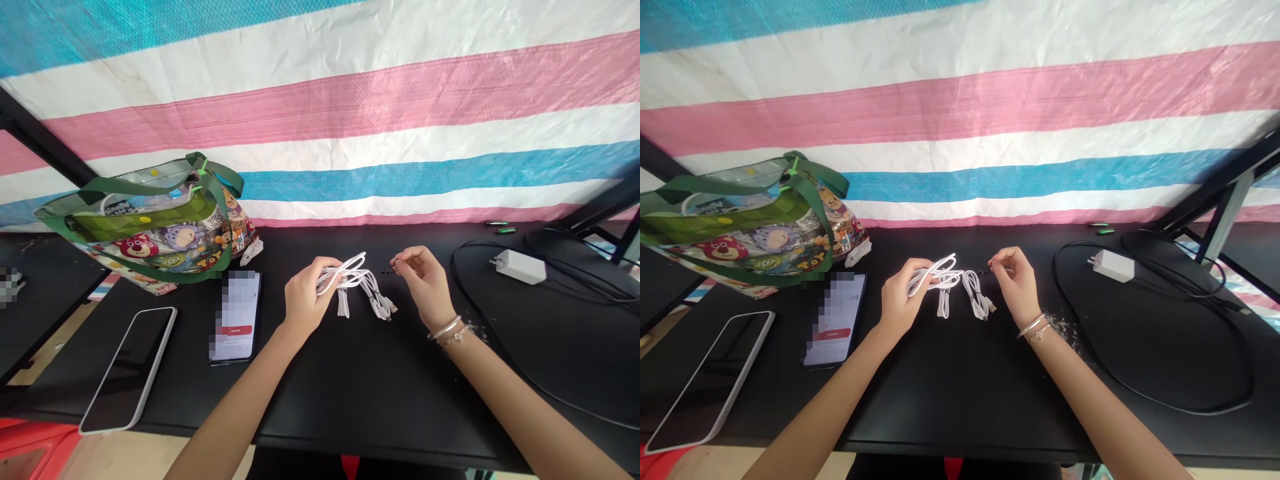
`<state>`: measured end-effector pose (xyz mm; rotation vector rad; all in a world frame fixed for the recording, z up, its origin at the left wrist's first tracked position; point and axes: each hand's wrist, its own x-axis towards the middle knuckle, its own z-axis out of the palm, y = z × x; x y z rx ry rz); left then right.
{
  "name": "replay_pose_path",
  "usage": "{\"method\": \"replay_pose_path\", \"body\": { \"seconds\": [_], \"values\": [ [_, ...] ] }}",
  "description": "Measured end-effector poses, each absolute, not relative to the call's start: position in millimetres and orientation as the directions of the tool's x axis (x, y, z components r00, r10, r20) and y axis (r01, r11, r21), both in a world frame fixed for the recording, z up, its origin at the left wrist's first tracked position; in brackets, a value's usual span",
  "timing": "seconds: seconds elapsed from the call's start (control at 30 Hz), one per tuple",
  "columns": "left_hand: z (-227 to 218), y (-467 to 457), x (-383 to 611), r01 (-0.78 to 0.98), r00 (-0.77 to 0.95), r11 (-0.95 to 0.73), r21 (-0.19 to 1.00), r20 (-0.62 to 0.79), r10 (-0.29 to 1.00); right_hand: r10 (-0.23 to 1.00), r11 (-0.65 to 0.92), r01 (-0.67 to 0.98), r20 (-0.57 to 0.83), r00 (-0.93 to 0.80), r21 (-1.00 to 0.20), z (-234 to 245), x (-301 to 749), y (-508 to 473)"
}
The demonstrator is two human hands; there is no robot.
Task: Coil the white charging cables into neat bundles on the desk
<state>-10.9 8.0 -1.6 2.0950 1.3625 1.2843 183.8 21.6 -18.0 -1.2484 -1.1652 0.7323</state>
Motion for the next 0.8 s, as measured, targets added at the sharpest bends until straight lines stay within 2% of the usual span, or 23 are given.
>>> {"method": "replay_pose_path", "body": {
  "seconds": [0.17,0.4,0.57,0.67,0.8],
  "values": [
    [-1.0,7.9,-12.0,0.562,0.109,-0.432,0.705,0.455,0.884,0.893,0.246,0.414,0.371,0.254,-0.876,-29.3,193.8,30.3],
    [0.9,7.3,-12.4,0.545,0.106,-0.42,0.725,0.438,0.893,0.883,0.28,0.507,0.426,0.196,-0.815,-39.2,199.2,34.8],
    [1.0,7.5,-12.6,0.567,0.099,-0.428,0.704,0.457,0.884,0.786,0.376,0.66,0.601,0.144,-0.65,-34.4,196.7,30.3],
    [0.7,7.0,-12.5,0.567,0.114,-0.444,0.694,0.468,0.877,0.768,0.431,0.666,0.635,0.084,-0.608,-26.1,192.2,24.3],
    [0.1,5.9,-11.3,0.548,0.138,-0.458,0.7,0.464,0.875,0.791,0.527,0.595,0.606,-0.082,-0.607,-14.8,180.8,13.5]
  ]
}}
